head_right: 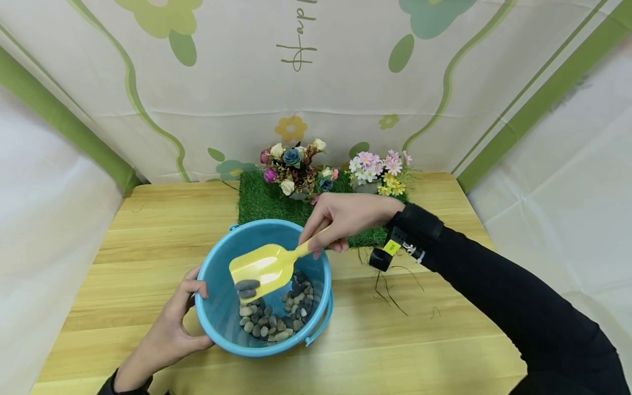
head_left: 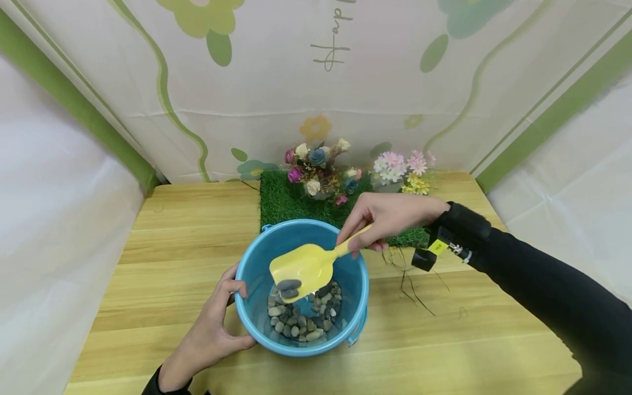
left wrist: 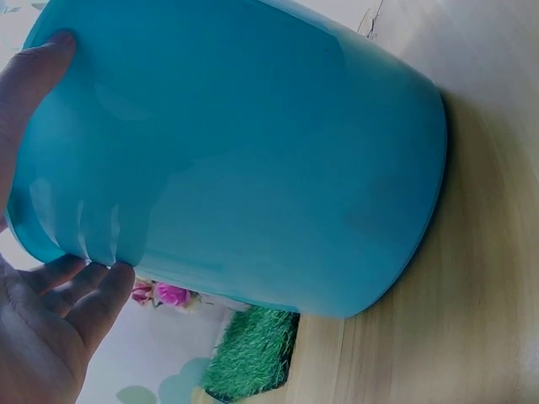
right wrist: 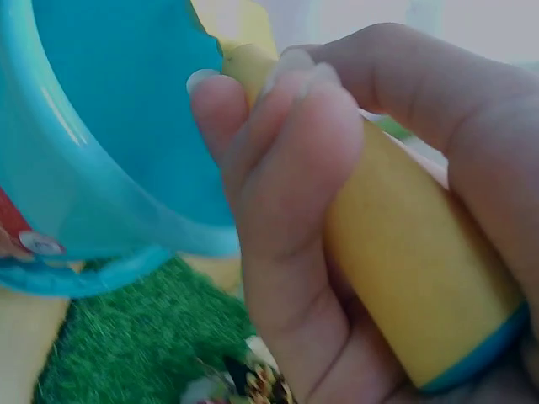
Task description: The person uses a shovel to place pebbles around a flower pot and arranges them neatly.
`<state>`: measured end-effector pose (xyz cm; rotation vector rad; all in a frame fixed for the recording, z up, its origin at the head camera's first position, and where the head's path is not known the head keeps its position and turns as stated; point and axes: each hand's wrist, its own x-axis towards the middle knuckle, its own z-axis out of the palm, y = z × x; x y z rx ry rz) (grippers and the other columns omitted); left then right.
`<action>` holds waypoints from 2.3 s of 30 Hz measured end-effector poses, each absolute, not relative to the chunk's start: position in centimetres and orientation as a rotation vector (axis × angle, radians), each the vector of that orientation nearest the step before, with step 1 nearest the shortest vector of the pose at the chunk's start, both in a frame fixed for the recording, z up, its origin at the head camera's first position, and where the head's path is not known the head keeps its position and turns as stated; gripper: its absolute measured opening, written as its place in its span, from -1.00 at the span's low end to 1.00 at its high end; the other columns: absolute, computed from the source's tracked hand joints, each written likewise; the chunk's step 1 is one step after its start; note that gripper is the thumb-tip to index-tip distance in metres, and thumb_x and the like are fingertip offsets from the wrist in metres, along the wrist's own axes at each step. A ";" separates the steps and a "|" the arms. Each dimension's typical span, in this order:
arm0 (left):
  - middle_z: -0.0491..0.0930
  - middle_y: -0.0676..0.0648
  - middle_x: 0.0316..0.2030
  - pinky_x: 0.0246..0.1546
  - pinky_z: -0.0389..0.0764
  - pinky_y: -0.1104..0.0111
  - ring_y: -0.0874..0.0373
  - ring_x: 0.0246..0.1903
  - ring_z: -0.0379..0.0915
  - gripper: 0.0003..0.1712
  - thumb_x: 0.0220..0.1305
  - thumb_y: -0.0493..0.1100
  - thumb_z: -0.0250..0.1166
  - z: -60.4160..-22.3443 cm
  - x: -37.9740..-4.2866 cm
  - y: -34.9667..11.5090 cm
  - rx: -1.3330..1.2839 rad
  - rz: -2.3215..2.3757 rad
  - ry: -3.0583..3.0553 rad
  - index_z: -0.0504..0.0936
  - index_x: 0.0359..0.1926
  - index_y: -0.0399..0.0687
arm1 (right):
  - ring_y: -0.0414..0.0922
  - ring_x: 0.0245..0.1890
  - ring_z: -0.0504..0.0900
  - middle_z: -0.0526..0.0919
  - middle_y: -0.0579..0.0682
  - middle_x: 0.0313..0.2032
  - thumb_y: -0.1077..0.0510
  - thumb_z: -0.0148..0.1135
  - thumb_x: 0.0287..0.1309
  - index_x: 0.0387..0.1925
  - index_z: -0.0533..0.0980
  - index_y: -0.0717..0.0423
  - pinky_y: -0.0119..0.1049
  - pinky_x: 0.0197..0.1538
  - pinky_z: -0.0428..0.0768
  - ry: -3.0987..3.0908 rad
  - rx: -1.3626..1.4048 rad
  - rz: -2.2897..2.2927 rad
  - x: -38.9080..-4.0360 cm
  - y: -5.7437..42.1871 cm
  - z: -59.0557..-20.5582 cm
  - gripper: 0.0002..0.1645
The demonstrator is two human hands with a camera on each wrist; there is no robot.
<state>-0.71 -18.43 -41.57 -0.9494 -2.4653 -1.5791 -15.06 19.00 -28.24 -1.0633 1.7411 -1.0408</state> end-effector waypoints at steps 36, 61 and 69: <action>0.09 -0.21 0.49 0.00 0.62 0.02 -0.29 0.29 0.26 -0.14 -0.27 -0.42 0.68 -41.6 -0.7 -18.3 -0.942 -1.583 -2.465 0.29 -0.02 -0.17 | -0.19 -0.50 0.56 0.72 0.25 -0.17 0.26 0.13 0.47 0.20 0.43 0.53 -0.35 -0.36 0.63 2.149 -0.470 -1.356 -15.3 37.2 -35.0 -0.57; 0.08 -0.24 0.49 0.04 0.60 0.14 -0.26 0.31 0.24 -0.16 -0.29 -0.44 0.68 -41.6 -0.7 -18.4 -0.951 -1.581 -2.455 0.29 -0.04 -0.28 | -0.02 -0.36 0.66 0.65 0.39 -0.03 0.16 0.17 0.47 0.22 0.45 0.48 -0.18 -0.21 0.69 2.315 -0.066 -1.272 -14.9 42.3 -39.8 -0.51; 0.08 -0.22 0.49 0.02 0.61 0.08 -0.29 0.30 0.25 -0.17 -0.27 -0.42 0.67 -41.6 -0.7 -18.4 -0.938 -1.577 -2.466 0.30 -0.04 -0.25 | 0.08 -0.35 0.69 0.69 0.32 -0.11 0.16 0.20 0.45 0.15 0.51 0.49 -0.10 -0.18 0.70 2.417 -0.054 -1.150 -15.3 41.6 -39.3 -0.54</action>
